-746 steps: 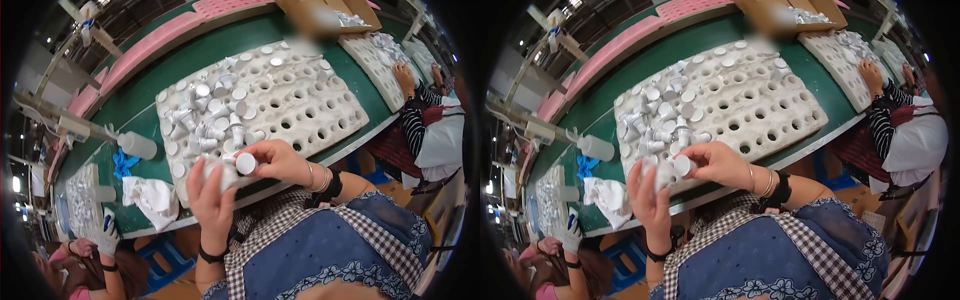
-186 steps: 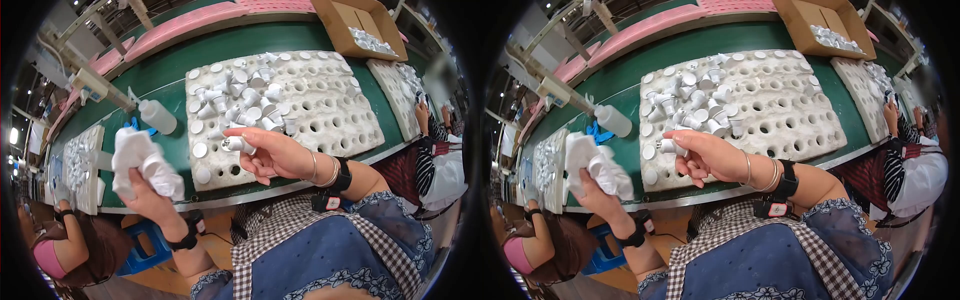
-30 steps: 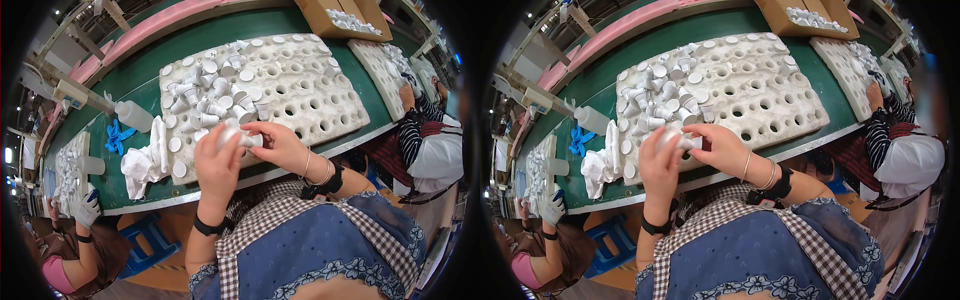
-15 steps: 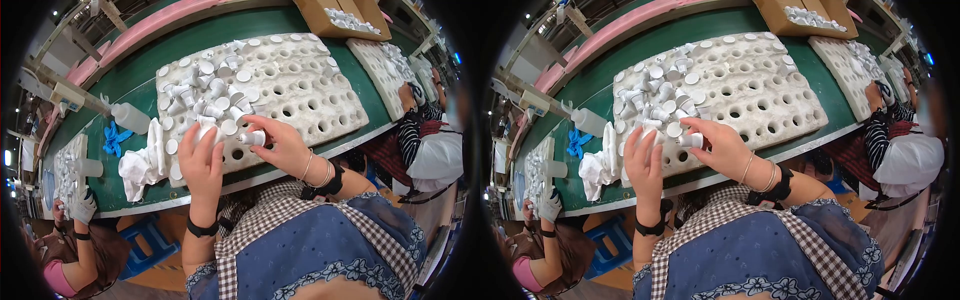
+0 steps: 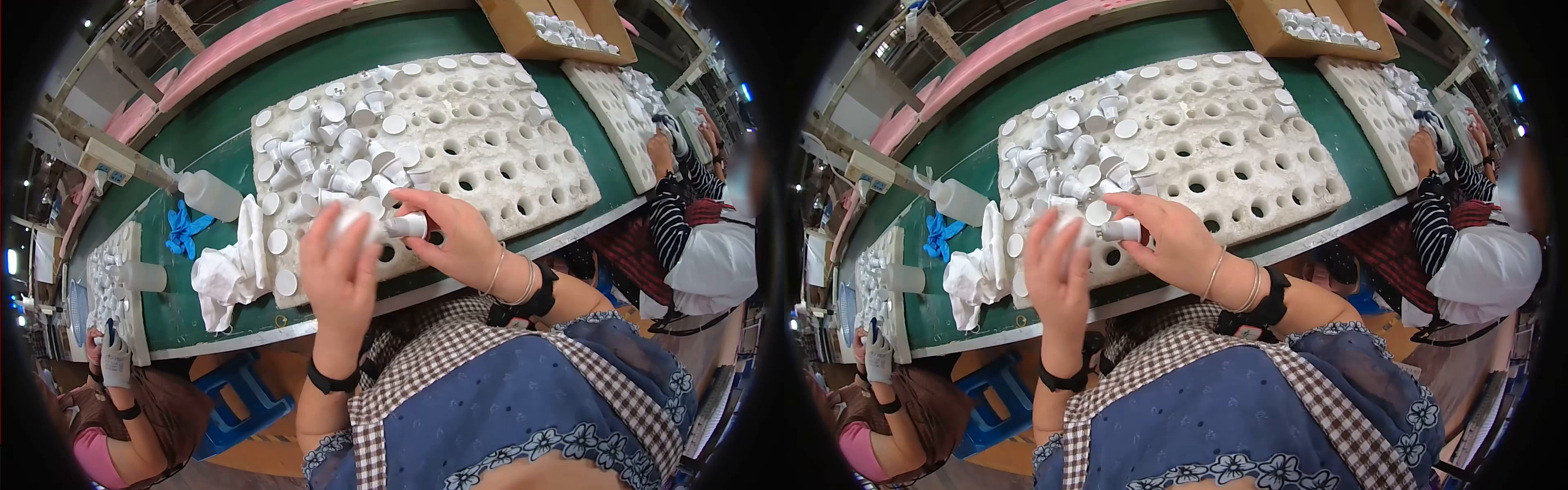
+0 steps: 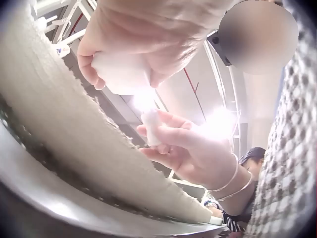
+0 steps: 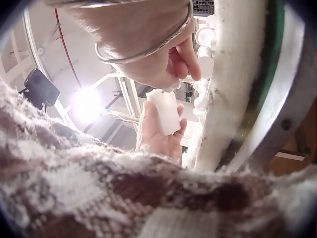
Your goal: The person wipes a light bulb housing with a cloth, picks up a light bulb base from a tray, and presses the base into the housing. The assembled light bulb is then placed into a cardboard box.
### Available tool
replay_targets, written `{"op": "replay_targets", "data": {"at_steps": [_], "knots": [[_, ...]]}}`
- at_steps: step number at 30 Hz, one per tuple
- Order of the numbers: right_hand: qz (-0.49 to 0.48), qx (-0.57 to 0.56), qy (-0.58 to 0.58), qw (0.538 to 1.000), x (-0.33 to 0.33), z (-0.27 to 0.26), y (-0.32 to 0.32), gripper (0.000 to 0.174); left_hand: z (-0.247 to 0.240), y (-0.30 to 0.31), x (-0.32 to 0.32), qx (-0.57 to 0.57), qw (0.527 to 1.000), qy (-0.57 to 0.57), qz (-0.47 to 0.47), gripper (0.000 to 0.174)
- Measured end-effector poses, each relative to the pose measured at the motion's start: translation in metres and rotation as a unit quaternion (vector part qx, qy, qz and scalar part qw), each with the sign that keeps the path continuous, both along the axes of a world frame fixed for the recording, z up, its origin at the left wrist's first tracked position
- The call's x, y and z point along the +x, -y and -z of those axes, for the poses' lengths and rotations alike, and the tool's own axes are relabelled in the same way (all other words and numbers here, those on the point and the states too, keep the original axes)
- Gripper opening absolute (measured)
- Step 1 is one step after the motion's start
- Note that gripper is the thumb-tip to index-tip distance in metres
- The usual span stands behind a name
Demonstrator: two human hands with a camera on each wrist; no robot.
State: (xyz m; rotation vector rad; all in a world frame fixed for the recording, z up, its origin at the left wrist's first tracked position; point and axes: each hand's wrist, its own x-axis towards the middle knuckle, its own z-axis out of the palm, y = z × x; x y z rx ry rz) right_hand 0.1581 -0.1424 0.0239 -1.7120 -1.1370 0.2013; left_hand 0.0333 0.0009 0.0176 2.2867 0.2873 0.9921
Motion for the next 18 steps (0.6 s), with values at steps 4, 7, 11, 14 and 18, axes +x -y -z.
{"op": "replay_targets", "data": {"at_steps": [4,7,11,14,18], "knots": [[-0.029,0.004,-0.038,0.999,0.000,0.006,0.001,0.059,0.003,0.000,0.003,0.121,0.992,-0.038,-0.002,0.026],[-0.022,0.003,-0.072,0.997,0.002,0.005,0.003,0.060,0.010,-0.014,0.001,0.092,0.993,-0.041,-0.062,0.027],[-0.007,-0.023,-0.097,0.995,0.003,0.005,0.004,0.061,0.002,-0.006,-0.003,-0.029,0.999,0.032,-0.032,0.027],[-0.019,-0.013,-0.062,0.998,0.000,0.004,0.000,0.063,-0.005,0.005,-0.001,0.121,0.991,-0.024,0.047,0.031],[-0.005,-0.028,-0.004,1.000,0.003,0.006,0.000,0.065,0.004,-0.006,0.001,0.083,0.995,-0.024,-0.044,0.032]]}}
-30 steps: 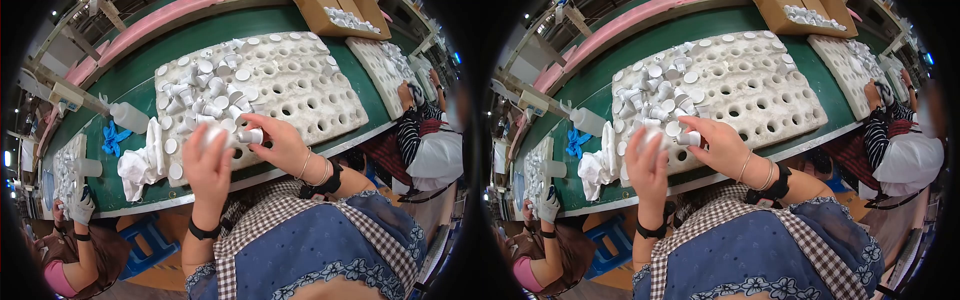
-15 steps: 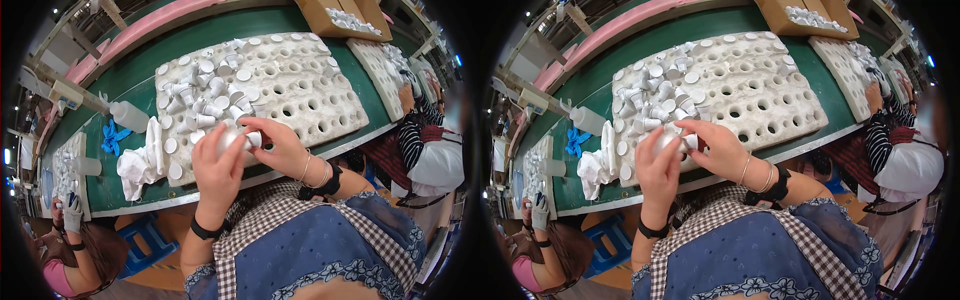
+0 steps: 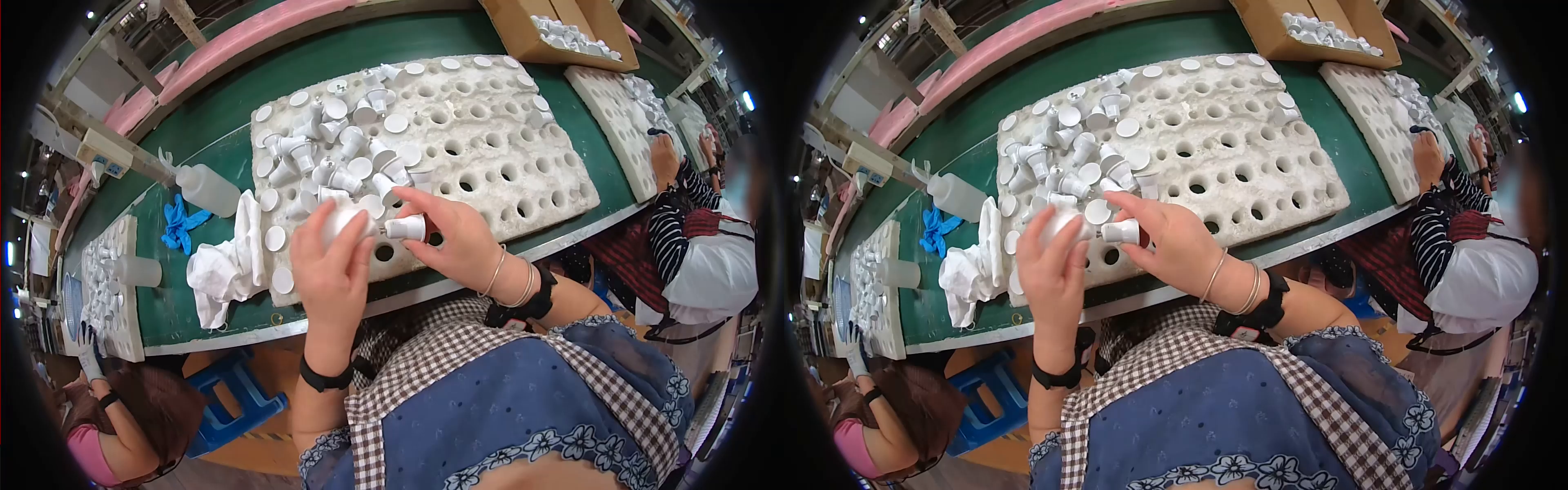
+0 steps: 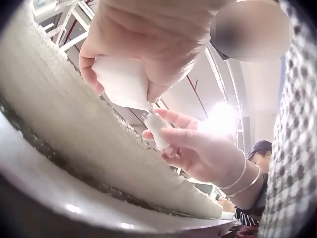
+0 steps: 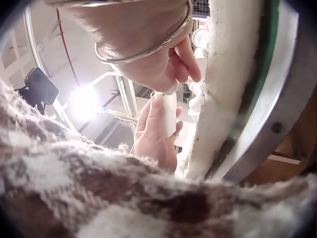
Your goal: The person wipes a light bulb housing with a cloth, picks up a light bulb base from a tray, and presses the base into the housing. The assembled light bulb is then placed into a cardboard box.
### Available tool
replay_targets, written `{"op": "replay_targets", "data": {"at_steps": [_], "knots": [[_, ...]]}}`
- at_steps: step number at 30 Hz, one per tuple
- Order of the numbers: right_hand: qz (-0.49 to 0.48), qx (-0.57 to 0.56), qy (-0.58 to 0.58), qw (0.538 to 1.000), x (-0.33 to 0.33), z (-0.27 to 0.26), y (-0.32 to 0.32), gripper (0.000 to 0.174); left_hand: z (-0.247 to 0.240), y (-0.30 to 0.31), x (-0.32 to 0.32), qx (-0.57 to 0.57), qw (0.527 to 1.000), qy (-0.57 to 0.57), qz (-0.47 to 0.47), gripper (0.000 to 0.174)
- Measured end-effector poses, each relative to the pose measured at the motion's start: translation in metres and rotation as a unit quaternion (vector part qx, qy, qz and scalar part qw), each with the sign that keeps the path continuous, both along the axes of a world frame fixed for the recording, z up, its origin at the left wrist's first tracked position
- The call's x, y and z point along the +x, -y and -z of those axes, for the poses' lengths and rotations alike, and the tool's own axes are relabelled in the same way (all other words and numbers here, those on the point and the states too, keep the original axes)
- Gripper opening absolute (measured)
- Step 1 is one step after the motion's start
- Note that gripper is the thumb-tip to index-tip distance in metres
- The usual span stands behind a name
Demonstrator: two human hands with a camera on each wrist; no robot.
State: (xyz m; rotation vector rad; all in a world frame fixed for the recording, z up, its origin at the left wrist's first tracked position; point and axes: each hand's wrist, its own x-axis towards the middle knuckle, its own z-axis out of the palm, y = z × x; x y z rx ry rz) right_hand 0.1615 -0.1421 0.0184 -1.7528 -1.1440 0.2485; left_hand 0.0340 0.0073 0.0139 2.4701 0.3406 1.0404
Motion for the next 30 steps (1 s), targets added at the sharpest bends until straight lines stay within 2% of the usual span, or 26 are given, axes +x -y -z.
{"op": "replay_targets", "data": {"at_steps": [1,4,7,9,12,15,16,17,19,21,22,23,24,25,27,28,30], "knots": [[0.000,0.004,0.027,1.000,-0.001,0.000,-0.001,0.066,-0.004,0.001,0.001,0.000,1.000,0.001,0.002,0.032],[-0.013,-0.003,0.071,0.997,-0.003,-0.002,0.000,0.068,-0.014,0.016,0.006,0.097,0.991,-0.025,0.083,0.025],[-0.024,-0.014,0.083,0.996,-0.004,-0.004,-0.003,0.069,-0.011,0.012,0.011,0.100,0.992,-0.069,0.033,0.021],[-0.030,-0.003,0.136,0.990,-0.003,0.002,-0.001,0.068,-0.007,-0.001,0.009,0.088,0.993,-0.081,0.010,0.018],[-0.014,0.035,0.148,0.988,0.003,-0.005,0.001,0.069,-0.006,-0.010,0.001,-0.079,0.997,-0.024,-0.006,0.019],[-0.020,0.009,0.110,0.994,0.004,-0.005,0.002,0.068,-0.007,-0.002,-0.004,-0.083,0.997,0.001,0.003,0.022],[-0.022,0.009,0.110,0.994,0.004,-0.005,0.001,0.068,-0.010,0.002,-0.004,-0.032,0.999,-0.005,0.023,0.025],[-0.021,0.014,0.111,0.994,0.003,-0.005,0.001,0.067,-0.013,0.006,-0.002,-0.032,0.999,-0.005,0.020,0.025],[-0.021,0.020,0.110,0.993,0.002,-0.006,0.001,0.067,-0.017,0.013,0.001,0.054,0.989,-0.061,0.121,0.027],[-0.027,-0.055,-0.038,0.997,0.003,-0.010,0.004,0.062,-0.008,-0.001,0.001,0.064,0.992,-0.065,0.090,0.031],[-0.023,-0.053,-0.035,0.998,0.004,-0.009,0.005,0.062,-0.003,-0.011,0.001,0.023,0.998,-0.038,0.042,0.031],[-0.045,-0.013,-0.217,0.975,0.004,-0.006,0.005,0.058,-0.001,-0.016,0.002,-0.018,1.000,-0.010,-0.006,0.032],[-0.066,0.028,-0.392,0.917,0.004,-0.003,0.006,0.055,-0.003,-0.015,0.002,-0.125,0.992,0.026,0.017,0.032],[-0.063,0.030,-0.391,0.918,0.004,-0.002,0.007,0.055,-0.007,-0.011,0.000,-0.124,0.992,0.026,0.020,0.032],[-0.103,0.008,-0.492,0.864,0.008,-0.003,0.006,0.049,-0.016,-0.001,-0.001,-0.005,0.999,-0.016,0.039,0.027],[-0.109,0.007,-0.497,0.861,0.005,-0.004,0.006,0.045,-0.016,0.003,0.001,0.028,0.996,-0.007,0.081,0.028],[-0.115,0.013,-0.493,0.862,0.003,-0.002,0.006,0.045,-0.012,0.009,0.004,0.043,0.995,-0.019,0.085,0.029]]}}
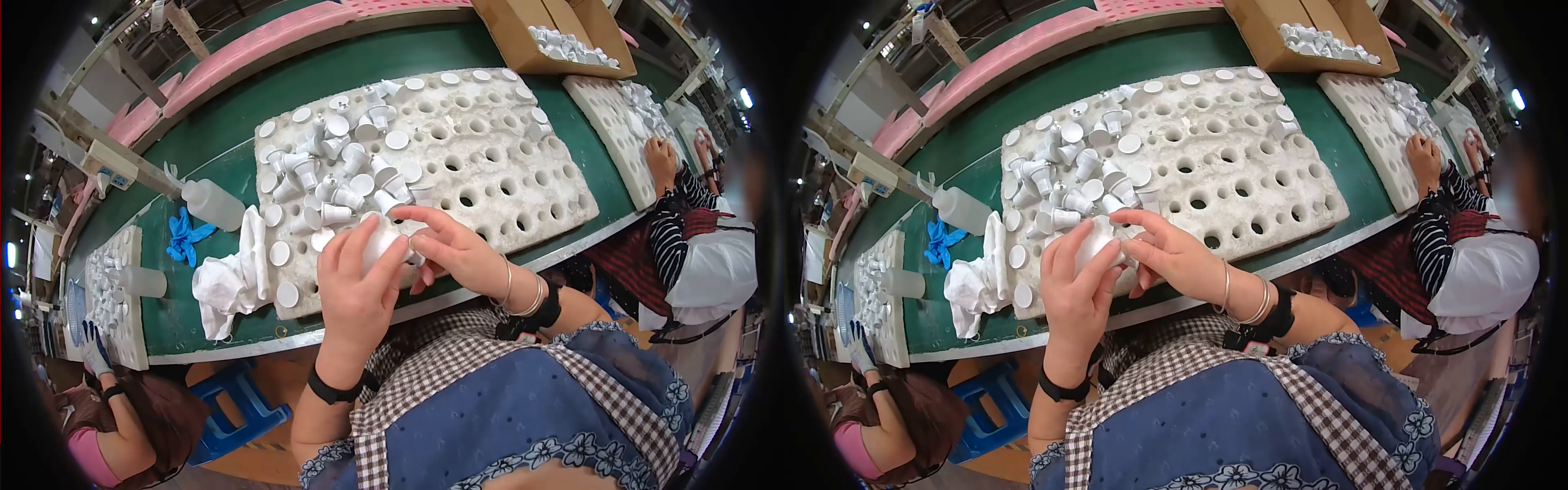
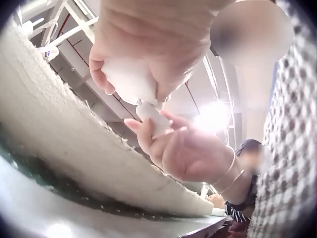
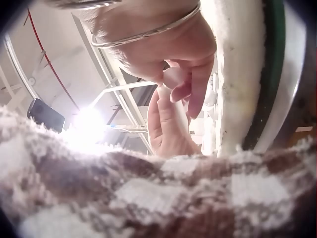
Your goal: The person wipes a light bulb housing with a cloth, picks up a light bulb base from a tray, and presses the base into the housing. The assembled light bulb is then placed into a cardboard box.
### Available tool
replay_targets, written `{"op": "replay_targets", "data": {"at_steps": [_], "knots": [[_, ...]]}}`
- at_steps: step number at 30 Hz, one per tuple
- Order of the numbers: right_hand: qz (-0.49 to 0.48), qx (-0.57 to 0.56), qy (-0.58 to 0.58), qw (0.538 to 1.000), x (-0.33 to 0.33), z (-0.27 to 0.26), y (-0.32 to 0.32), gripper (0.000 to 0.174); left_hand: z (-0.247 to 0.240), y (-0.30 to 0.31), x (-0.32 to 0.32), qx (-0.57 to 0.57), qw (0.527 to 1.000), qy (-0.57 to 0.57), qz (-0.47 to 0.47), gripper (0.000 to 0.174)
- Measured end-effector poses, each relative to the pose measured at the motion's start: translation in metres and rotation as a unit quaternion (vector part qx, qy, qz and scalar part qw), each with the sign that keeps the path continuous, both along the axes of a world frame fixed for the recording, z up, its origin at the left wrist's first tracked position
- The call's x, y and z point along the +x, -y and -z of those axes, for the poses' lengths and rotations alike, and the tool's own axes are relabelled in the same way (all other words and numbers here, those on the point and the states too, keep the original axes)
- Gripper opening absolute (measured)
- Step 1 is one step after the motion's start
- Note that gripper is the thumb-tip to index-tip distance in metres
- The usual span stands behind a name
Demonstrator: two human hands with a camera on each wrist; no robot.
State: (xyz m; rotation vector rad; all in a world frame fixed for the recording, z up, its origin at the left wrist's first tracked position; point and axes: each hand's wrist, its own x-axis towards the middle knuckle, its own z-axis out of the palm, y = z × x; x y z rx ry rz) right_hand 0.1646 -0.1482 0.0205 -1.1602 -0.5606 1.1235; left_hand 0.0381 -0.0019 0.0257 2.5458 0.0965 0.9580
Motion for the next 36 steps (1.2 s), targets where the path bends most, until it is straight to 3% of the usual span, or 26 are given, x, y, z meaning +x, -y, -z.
{"op": "replay_targets", "data": {"at_steps": [3,5,6,7,10,11,13,15,16,17,19,21,22,23,24,25,26,27,28,29,31,33,34,36], "knots": [[0.005,0.000,-0.008,1.000,-0.003,-0.001,0.001,0.045,0.003,-0.007,0.000,0.017,0.999,-0.030,-0.021,0.029],[0.001,0.006,0.005,1.000,-0.003,-0.007,0.002,0.044,0.009,-0.017,-0.002,-0.056,0.994,-0.015,-0.091,0.029],[0.004,0.006,0.005,1.000,-0.003,-0.007,0.002,0.044,0.009,-0.017,-0.003,-0.165,0.984,0.015,-0.060,0.031],[0.002,0.013,-0.010,1.000,-0.003,-0.006,0.002,0.045,0.007,-0.014,-0.003,-0.165,0.984,0.013,-0.059,0.031],[-0.030,0.036,-0.082,0.996,-0.003,-0.006,0.002,0.046,0.003,-0.003,-0.002,-0.278,0.958,0.010,0.076,0.033],[-0.058,0.051,-0.140,0.987,-0.003,-0.007,0.003,0.046,0.005,-0.002,-0.003,-0.278,0.958,0.010,0.075,0.033],[-0.072,0.042,-0.146,0.986,0.000,-0.008,0.004,0.048,0.007,-0.001,-0.006,-0.461,0.878,-0.090,0.093,0.032],[-0.082,0.035,-0.156,0.984,-0.002,-0.008,0.004,0.049,0.006,-0.001,-0.005,-0.470,0.875,-0.092,0.071,0.030],[-0.049,0.036,0.149,0.987,-0.005,-0.009,0.002,0.052,0.007,-0.001,-0.005,-0.481,0.871,-0.091,0.045,0.028],[-0.013,0.034,0.439,0.898,-0.008,-0.012,0.000,0.054,0.006,-0.001,-0.007,-0.481,0.871,-0.094,0.042,0.028],[-0.049,-0.032,0.467,0.882,-0.005,-0.023,-0.003,0.059,0.004,-0.002,-0.007,-0.548,0.831,-0.086,0.044,0.031],[-0.011,0.033,0.617,0.786,0.001,-0.012,-0.005,0.056,0.006,-0.003,-0.006,-0.552,0.829,-0.063,0.057,0.032],[-0.011,0.033,0.618,0.786,0.000,-0.011,-0.005,0.056,0.008,-0.003,-0.005,-0.556,0.827,-0.038,0.071,0.033],[-0.012,0.010,0.405,0.914,-0.002,-0.009,-0.004,0.051,0.008,-0.005,-0.004,-0.555,0.828,-0.037,0.070,0.033],[-0.012,-0.014,0.168,0.986,-0.003,-0.009,-0.004,0.046,0.009,-0.006,-0.005,-0.517,0.854,0.030,0.049,0.036],[-0.013,-0.013,0.167,0.986,-0.002,-0.010,-0.004,0.046,0.010,-0.008,-0.005,-0.477,0.874,0.095,0.028,0.040],[-0.016,0.006,0.067,0.998,-0.003,-0.011,-0.003,0.045,0.016,-0.014,-0.005,-0.336,0.936,0.108,-0.008,0.036],[-0.020,0.025,-0.034,0.999,-0.004,-0.011,-0.003,0.044,0.009,-0.011,-0.004,-0.337,0.935,0.107,-0.009,0.036],[-0.021,0.025,-0.035,0.999,-0.005,-0.010,-0.002,0.044,-0.002,-0.004,-0.003,-0.165,0.984,0.070,0.005,0.033],[-0.009,0.006,-0.054,0.998,-0.008,-0.008,-0.001,0.044,-0.009,0.003,-0.002,0.014,0.999,0.030,0.020,0.029],[0.001,-0.012,-0.072,0.997,-0.008,-0.003,-0.002,0.045,-0.001,0.006,0.002,0.016,0.998,0.056,0.008,0.024],[-0.023,0.030,-0.125,0.991,-0.005,0.002,-0.002,0.042,0.002,-0.004,0.002,0.001,0.999,0.004,-0.043,0.022],[-0.023,0.029,-0.124,0.992,-0.005,0.000,-0.002,0.042,0.007,-0.010,0.001,-0.062,0.995,0.005,-0.073,0.022],[-0.029,0.020,-0.129,0.991,-0.007,-0.009,-0.003,0.041,0.008,-0.008,0.000,-0.082,0.992,0.044,-0.082,0.025]]}}
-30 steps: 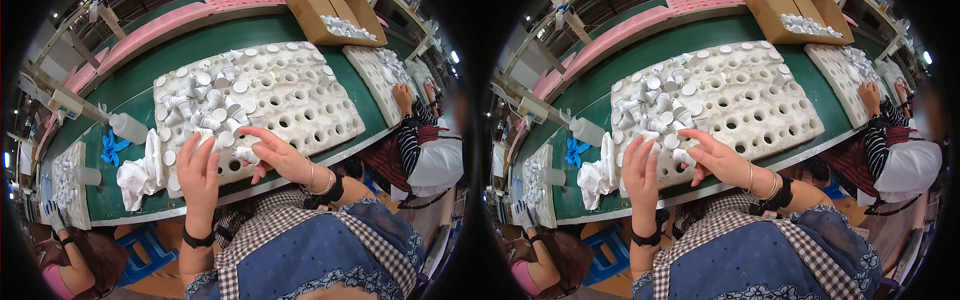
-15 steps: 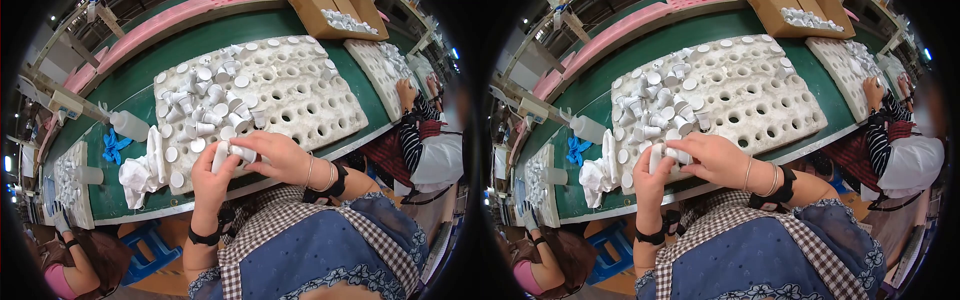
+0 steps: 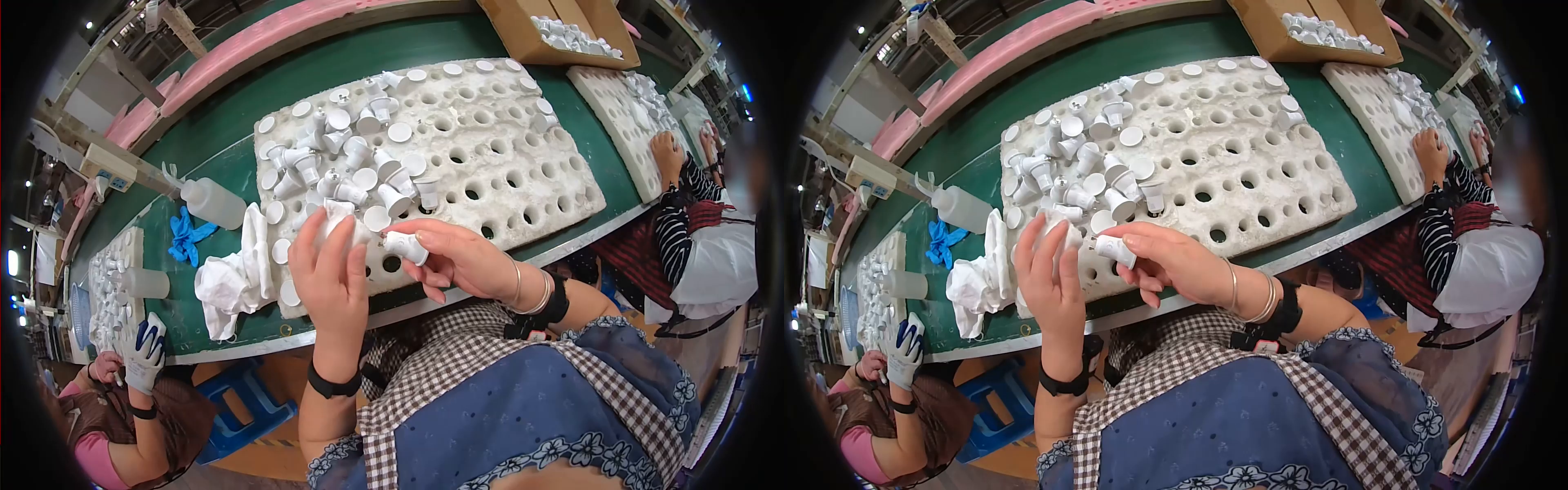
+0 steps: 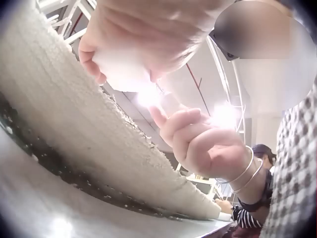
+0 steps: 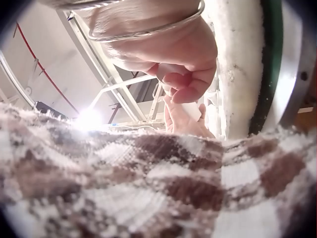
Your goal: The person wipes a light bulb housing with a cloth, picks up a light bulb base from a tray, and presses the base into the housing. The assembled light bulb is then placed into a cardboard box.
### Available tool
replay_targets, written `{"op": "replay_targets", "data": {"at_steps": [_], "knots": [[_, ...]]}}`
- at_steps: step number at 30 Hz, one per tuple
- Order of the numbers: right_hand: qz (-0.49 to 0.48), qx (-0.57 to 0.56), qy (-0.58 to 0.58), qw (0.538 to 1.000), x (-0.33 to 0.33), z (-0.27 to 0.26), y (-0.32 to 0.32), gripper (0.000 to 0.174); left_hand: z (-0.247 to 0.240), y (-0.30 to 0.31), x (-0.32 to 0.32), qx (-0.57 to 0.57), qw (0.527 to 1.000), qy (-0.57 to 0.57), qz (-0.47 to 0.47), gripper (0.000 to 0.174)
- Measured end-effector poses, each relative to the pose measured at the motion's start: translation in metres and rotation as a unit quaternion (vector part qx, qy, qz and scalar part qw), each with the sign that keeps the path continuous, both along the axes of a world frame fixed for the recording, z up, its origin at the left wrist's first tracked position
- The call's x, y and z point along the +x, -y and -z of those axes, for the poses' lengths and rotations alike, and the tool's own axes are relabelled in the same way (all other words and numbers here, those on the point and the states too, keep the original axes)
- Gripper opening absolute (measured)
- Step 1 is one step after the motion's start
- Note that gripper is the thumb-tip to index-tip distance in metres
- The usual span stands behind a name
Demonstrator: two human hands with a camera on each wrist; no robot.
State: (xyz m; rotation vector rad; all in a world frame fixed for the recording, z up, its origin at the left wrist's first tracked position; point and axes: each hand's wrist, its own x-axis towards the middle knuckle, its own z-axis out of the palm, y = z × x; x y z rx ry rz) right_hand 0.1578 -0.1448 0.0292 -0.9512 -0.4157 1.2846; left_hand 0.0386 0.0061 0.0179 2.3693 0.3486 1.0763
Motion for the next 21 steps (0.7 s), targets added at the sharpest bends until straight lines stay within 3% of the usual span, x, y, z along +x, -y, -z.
{"op": "replay_targets", "data": {"at_steps": [3,5,7,11,12,14,15,17,18,19,21], "knots": [[-0.017,-0.004,-0.079,0.997,0.002,0.008,-0.005,0.040,-0.007,0.011,-0.006,0.031,0.999,0.023,0.012,0.027],[-0.032,-0.012,-0.101,0.994,0.004,0.013,-0.006,0.041,-0.007,0.012,-0.009,0.111,0.989,-0.056,0.078,0.025],[-0.040,-0.019,-0.123,0.991,0.003,0.014,-0.006,0.042,0.002,-0.009,-0.015,0.122,0.989,-0.068,0.054,0.027],[-0.046,-0.004,-0.098,0.994,0.005,0.009,-0.004,0.046,0.011,-0.063,-0.048,0.081,0.977,0.029,-0.193,0.033],[-0.048,-0.001,-0.077,0.996,0.005,0.009,-0.003,0.046,0.010,-0.072,-0.058,0.081,0.978,0.028,-0.191,0.033],[-0.055,0.002,-0.055,0.997,0.005,0.007,-0.006,0.047,0.005,-0.086,-0.076,0.070,0.938,-0.054,-0.335,0.042],[-0.062,0.005,-0.026,0.998,0.003,0.005,-0.007,0.048,0.008,-0.095,-0.083,0.070,0.937,-0.055,-0.339,0.042],[-0.076,0.010,0.000,0.997,0.000,0.004,-0.011,0.048,0.031,-0.117,-0.098,-0.067,0.894,-0.238,-0.374,0.050],[-0.075,0.015,0.032,0.997,-0.002,0.003,-0.013,0.048,0.054,-0.133,-0.111,-0.017,0.925,-0.211,-0.315,0.053],[-0.073,0.021,0.064,0.995,-0.004,0.003,-0.015,0.049,0.054,-0.136,-0.115,-0.016,0.923,-0.212,-0.319,0.053],[-0.082,0.028,0.062,0.994,-0.004,0.003,-0.019,0.049,0.049,-0.142,-0.115,-0.119,0.909,-0.211,-0.339,0.049]]}}
